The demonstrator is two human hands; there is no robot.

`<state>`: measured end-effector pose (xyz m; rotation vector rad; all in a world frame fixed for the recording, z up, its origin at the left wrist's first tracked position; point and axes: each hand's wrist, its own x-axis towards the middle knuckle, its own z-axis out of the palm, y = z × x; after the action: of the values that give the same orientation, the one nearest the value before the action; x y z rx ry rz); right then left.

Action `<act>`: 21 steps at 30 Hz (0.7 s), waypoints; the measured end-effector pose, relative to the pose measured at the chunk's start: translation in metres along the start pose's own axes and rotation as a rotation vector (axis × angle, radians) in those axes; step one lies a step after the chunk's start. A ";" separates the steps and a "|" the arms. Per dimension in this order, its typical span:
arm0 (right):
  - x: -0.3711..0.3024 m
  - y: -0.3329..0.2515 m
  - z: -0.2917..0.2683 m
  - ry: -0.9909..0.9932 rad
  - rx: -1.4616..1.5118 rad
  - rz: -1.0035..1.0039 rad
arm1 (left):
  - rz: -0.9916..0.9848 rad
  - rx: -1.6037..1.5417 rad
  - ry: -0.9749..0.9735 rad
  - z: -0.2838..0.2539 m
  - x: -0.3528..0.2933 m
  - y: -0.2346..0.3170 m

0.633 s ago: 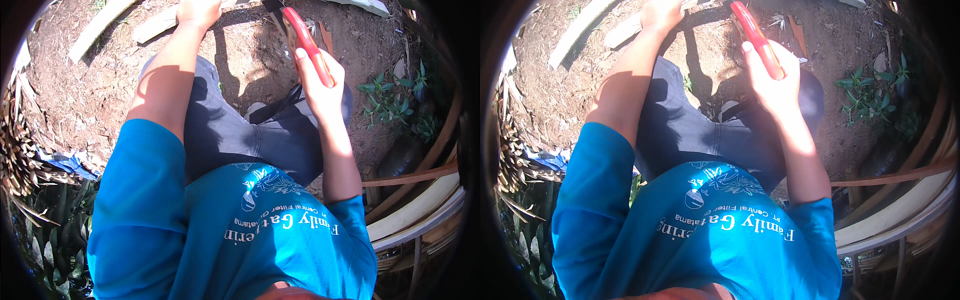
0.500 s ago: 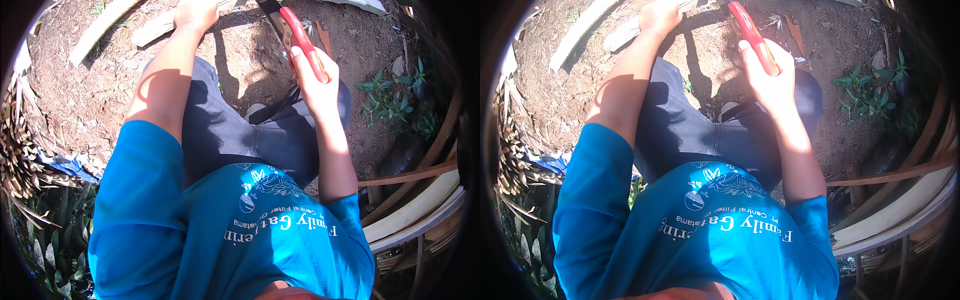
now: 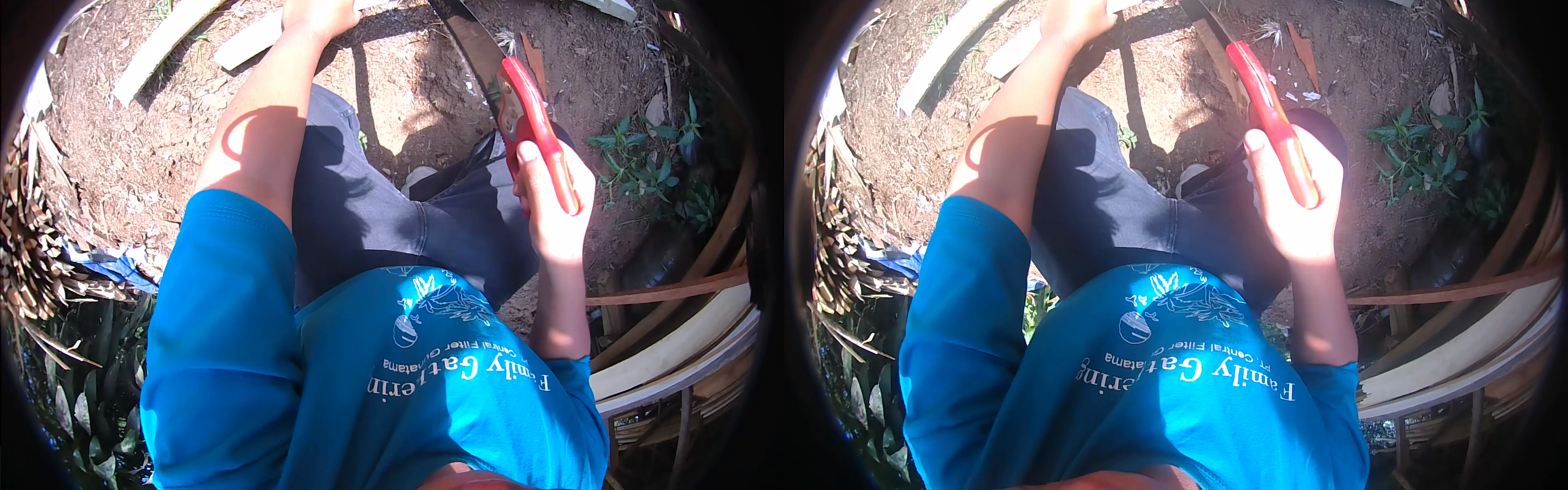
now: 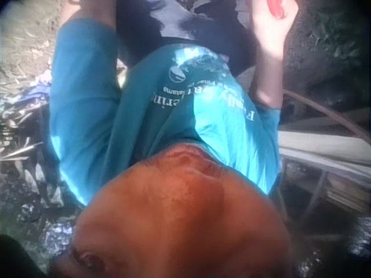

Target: The person saws a piece of wood using a hand saw.

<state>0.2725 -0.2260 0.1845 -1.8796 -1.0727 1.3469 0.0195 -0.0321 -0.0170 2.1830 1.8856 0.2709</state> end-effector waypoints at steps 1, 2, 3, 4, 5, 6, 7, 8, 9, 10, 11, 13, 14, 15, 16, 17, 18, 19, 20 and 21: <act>-0.005 0.003 -0.002 0.024 -0.031 -0.050 | 0.000 -0.004 -0.004 -0.001 0.003 -0.001; -0.008 0.007 -0.002 0.048 -0.063 -0.099 | -0.002 -0.003 -0.013 0.000 -0.002 -0.001; 0.001 -0.005 0.003 0.006 -0.031 -0.072 | -0.016 0.023 -0.007 -0.011 -0.005 -0.007; 0.012 -0.009 0.011 0.005 -0.026 -0.016 | 0.000 0.003 -0.016 -0.001 -0.001 -0.003; 0.040 0.005 0.027 0.035 -0.011 -0.127 | 0.011 -0.004 -0.017 -0.009 0.001 0.002; 0.065 0.012 0.043 0.017 0.033 -0.223 | 0.015 -0.006 -0.001 -0.010 0.010 0.001; 0.062 0.009 0.043 0.038 -0.023 -0.243 | 0.026 -0.012 -0.002 -0.006 0.013 0.004; 0.060 0.007 0.040 0.060 -0.081 -0.261 | 0.034 -0.019 -0.002 -0.002 0.013 0.009; 0.057 0.009 0.037 0.061 0.040 -0.167 | 0.024 -0.010 -0.011 -0.007 0.007 0.004; 0.057 0.011 0.029 0.007 0.070 -0.165 | 0.019 -0.004 -0.003 -0.009 0.011 0.000; 0.035 0.009 0.024 -0.004 0.029 -0.118 | 0.009 0.008 -0.015 -0.008 0.000 -0.005; 0.000 0.004 0.007 -0.013 -0.035 -0.095 | -0.002 0.011 -0.021 -0.008 -0.004 -0.008; -0.007 0.002 0.001 -0.009 -0.056 -0.112 | 0.005 0.008 -0.010 -0.009 0.004 -0.006; -0.010 0.003 0.000 0.014 -0.023 -0.088 | 0.009 0.003 -0.011 -0.010 0.004 -0.004; 0.000 0.006 0.005 0.021 -0.021 -0.127 | 0.011 0.004 -0.011 -0.012 0.003 -0.003; 0.018 0.012 0.014 0.029 -0.017 -0.155 | 0.016 0.002 -0.012 -0.010 0.000 -0.002; 0.033 0.015 0.021 0.043 -0.023 -0.175 | 0.022 -0.011 -0.017 -0.009 0.001 0.001; 0.050 0.018 0.028 0.057 0.022 -0.162 | 0.029 -0.019 -0.020 -0.007 0.004 0.004; 0.065 0.017 0.034 0.069 0.071 -0.171 | 0.034 -0.018 -0.014 -0.007 0.007 0.006; 0.062 0.013 0.039 0.055 0.067 -0.186 | 0.032 -0.021 -0.023 -0.006 0.001 0.006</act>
<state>0.2499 -0.1791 0.1317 -1.7132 -1.1303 1.2034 0.0239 -0.0313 -0.0096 2.1946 1.8287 0.2688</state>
